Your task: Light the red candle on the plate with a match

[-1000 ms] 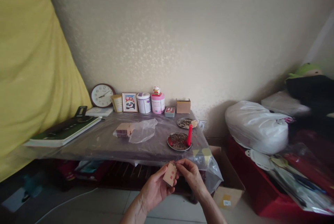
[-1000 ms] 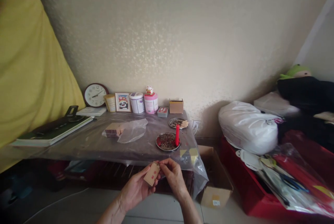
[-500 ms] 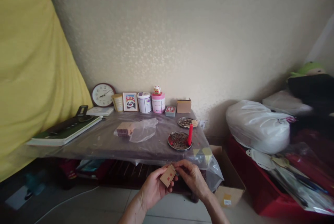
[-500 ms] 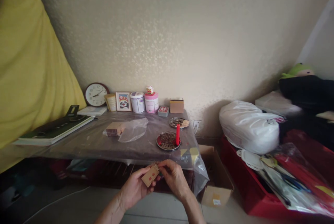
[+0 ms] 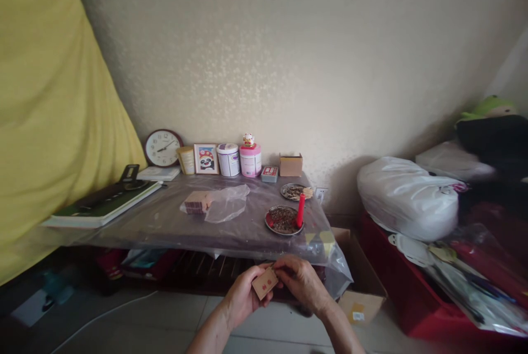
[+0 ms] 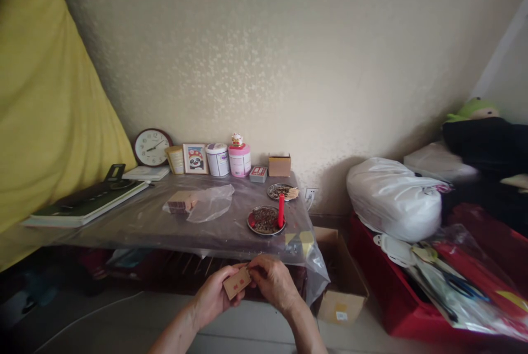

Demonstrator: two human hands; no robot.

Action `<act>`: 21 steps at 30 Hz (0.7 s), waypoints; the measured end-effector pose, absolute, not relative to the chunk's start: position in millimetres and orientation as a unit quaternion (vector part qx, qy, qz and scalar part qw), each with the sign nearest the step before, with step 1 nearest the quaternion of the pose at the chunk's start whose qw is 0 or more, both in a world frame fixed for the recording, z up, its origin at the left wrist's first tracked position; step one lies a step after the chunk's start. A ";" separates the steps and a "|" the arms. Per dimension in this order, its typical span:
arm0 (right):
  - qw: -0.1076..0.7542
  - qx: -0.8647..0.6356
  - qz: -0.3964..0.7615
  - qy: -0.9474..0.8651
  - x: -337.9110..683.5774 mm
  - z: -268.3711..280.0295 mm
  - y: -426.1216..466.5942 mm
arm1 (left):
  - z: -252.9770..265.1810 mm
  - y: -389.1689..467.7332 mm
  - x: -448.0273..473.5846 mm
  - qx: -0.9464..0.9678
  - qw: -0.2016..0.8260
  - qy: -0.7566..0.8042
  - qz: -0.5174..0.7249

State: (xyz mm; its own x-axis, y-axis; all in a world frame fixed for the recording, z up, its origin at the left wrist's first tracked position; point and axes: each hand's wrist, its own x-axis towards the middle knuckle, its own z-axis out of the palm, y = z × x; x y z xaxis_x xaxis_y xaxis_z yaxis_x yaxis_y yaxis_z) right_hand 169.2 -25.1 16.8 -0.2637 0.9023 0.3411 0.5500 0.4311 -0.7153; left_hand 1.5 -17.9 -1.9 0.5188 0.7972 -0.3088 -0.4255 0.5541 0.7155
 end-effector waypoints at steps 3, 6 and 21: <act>0.369 -0.480 0.236 -0.760 169.6 15.8 -24.9 | -2.8 -17.8 2.1 0.300 0.818 0.320 0.373; 0.365 -0.487 0.234 -0.758 169.8 15.7 -24.9 | -3.8 -17.7 2.3 0.308 0.816 0.319 0.371; 0.398 -0.471 0.324 -0.717 171.6 17.2 -23.8 | -6.5 -17.8 0.4 0.352 0.772 0.319 0.423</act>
State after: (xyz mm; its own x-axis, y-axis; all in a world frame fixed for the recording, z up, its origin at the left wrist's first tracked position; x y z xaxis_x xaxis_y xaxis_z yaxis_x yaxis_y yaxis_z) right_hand 171.6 -23.8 17.2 -0.2388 0.9338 0.2666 0.4185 0.3467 -0.8395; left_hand 0.4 -17.8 -6.5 0.4387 0.8775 -0.1937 -0.4285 0.3937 0.8132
